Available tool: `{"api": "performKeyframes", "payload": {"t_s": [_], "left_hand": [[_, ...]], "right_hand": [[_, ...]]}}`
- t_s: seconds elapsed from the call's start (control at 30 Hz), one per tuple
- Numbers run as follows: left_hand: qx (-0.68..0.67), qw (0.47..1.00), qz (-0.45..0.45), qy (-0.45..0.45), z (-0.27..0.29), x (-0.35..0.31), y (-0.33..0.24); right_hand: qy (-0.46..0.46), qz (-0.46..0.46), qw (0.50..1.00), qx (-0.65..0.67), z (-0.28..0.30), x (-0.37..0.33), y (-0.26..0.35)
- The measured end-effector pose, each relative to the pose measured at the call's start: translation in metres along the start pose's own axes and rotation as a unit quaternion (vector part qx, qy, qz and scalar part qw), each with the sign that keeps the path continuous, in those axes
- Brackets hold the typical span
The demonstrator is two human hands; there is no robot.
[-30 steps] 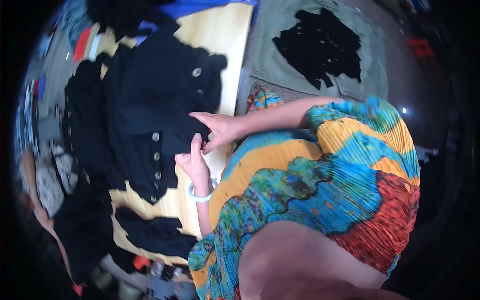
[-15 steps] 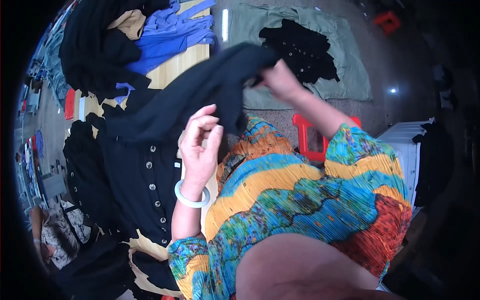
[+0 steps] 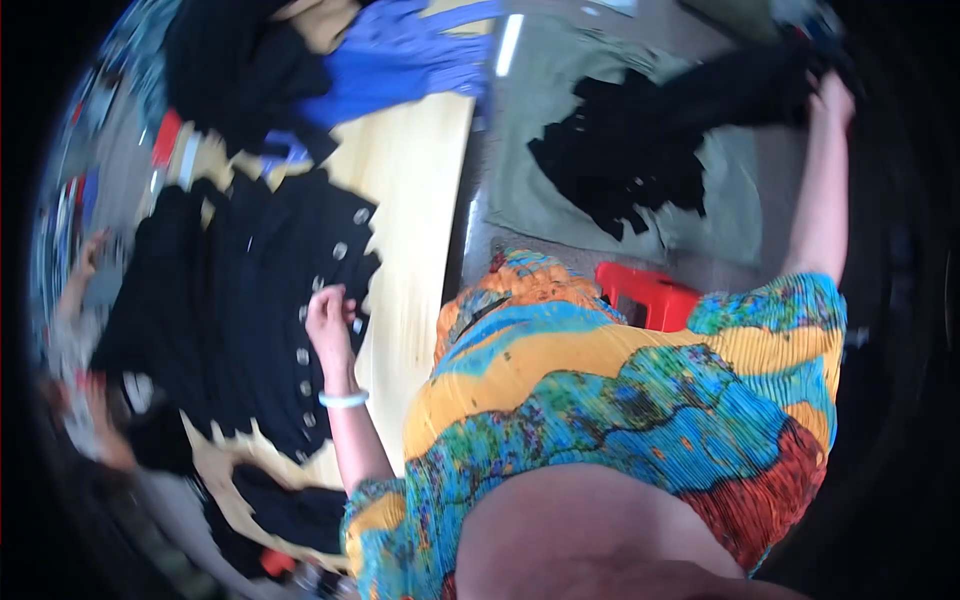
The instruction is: Checking and manually aligning metal grommets on black fabric garment pieces on a workshop table.
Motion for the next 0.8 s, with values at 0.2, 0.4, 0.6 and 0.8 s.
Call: {"api": "performKeyframes", "payload": {"t_s": [0.2, 0.4, 0.6, 0.8], "left_hand": [[0.018, 0.997, 0.014, -0.071, 0.005, 0.002, 0.039], [0.047, 0.97, 0.108, -0.214, 0.043, -0.028, 0.11], [-0.186, 0.827, 0.269, -0.457, 0.123, -0.027, 0.152], [-0.271, 0.7, 0.303, -0.588, 0.215, -0.017, 0.233]], "right_hand": [[0.192, 0.184, 0.897, -0.354, -0.04, 0.083, -0.124], [0.51, -0.098, 0.785, -0.338, -0.124, -0.072, -0.302], [0.799, 0.192, 0.517, -0.242, -0.121, -0.326, -0.271], [0.89, 0.231, 0.349, -0.181, -0.055, -0.516, -0.194]]}}
Point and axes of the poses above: each hand's wrist, its own x-axis towards the middle knuckle, its own z-axis out of the back of the hand, y = z × x, the point moved 1 cm from there along x, towards the middle knuckle, and after that the axes turned 14 degrees about -y, right-handed, at the moved point
